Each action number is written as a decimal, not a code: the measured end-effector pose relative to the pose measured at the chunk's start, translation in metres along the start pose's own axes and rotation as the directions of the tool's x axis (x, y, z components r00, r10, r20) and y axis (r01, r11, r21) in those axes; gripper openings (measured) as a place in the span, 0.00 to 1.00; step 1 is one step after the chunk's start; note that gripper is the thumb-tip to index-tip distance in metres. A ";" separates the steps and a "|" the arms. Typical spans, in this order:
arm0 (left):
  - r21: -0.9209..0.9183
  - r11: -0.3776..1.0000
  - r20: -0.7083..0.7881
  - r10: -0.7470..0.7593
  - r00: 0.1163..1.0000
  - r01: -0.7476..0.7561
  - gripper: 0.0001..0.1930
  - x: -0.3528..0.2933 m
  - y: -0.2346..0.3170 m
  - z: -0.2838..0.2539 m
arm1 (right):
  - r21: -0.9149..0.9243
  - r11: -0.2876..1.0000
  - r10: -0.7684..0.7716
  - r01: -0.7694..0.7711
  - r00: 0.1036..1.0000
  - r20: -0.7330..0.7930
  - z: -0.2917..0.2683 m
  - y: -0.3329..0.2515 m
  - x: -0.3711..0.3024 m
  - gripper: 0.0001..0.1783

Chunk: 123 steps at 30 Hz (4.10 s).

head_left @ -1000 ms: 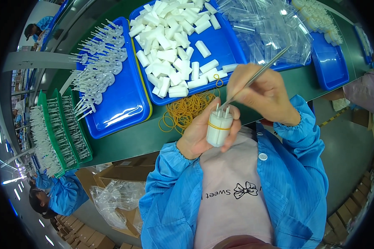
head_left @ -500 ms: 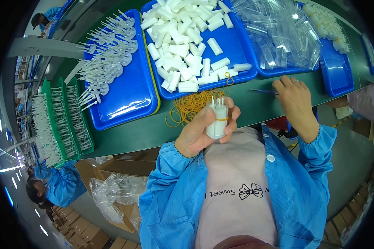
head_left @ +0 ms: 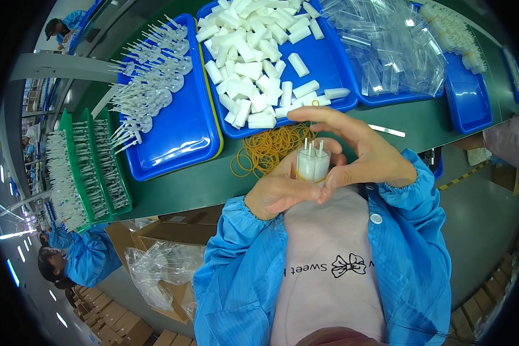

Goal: The person assembles bundles of applicator components by fitting white foam pieces and plastic pins into clear plastic sleeves, securing the grouped pieces with a rubber band, and adjusting them using tweezers.

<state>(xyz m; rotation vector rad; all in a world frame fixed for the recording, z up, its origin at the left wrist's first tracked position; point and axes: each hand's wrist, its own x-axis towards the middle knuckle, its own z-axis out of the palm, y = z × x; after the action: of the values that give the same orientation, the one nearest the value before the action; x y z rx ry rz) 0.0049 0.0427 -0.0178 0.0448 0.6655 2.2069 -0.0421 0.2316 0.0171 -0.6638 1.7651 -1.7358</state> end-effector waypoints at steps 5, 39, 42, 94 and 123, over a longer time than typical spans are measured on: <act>-0.060 0.994 -0.101 -0.095 0.990 0.089 0.39 -0.002 -0.004 -0.006 | 0.243 0.954 0.153 -0.173 0.983 0.096 0.006 0.006 -0.001 0.35; 0.656 0.515 0.084 0.676 0.732 -0.551 0.53 0.001 -0.011 -0.010 | -0.054 0.975 -0.222 0.216 0.961 -0.162 0.002 0.009 -0.025 0.48; 0.705 0.422 0.155 0.692 0.705 -0.570 0.51 -0.002 -0.009 -0.014 | -0.255 0.940 -0.262 0.225 0.957 -0.125 -0.001 -0.001 -0.027 0.49; 0.625 0.716 -0.150 0.503 0.851 -0.313 0.53 0.008 0.005 -0.003 | -0.018 0.995 -0.095 0.096 0.927 -0.363 0.003 0.027 -0.014 0.30; 0.380 0.895 -0.227 0.336 0.914 -0.235 0.45 0.013 0.009 0.006 | -0.410 0.883 -0.349 0.226 0.901 -0.256 -0.006 0.004 -0.022 0.47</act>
<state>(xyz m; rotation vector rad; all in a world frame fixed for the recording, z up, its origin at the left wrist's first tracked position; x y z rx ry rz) -0.0089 0.0499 -0.0109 0.0016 1.2808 2.3755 -0.0304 0.2514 0.0144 -0.8824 2.3668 -1.7977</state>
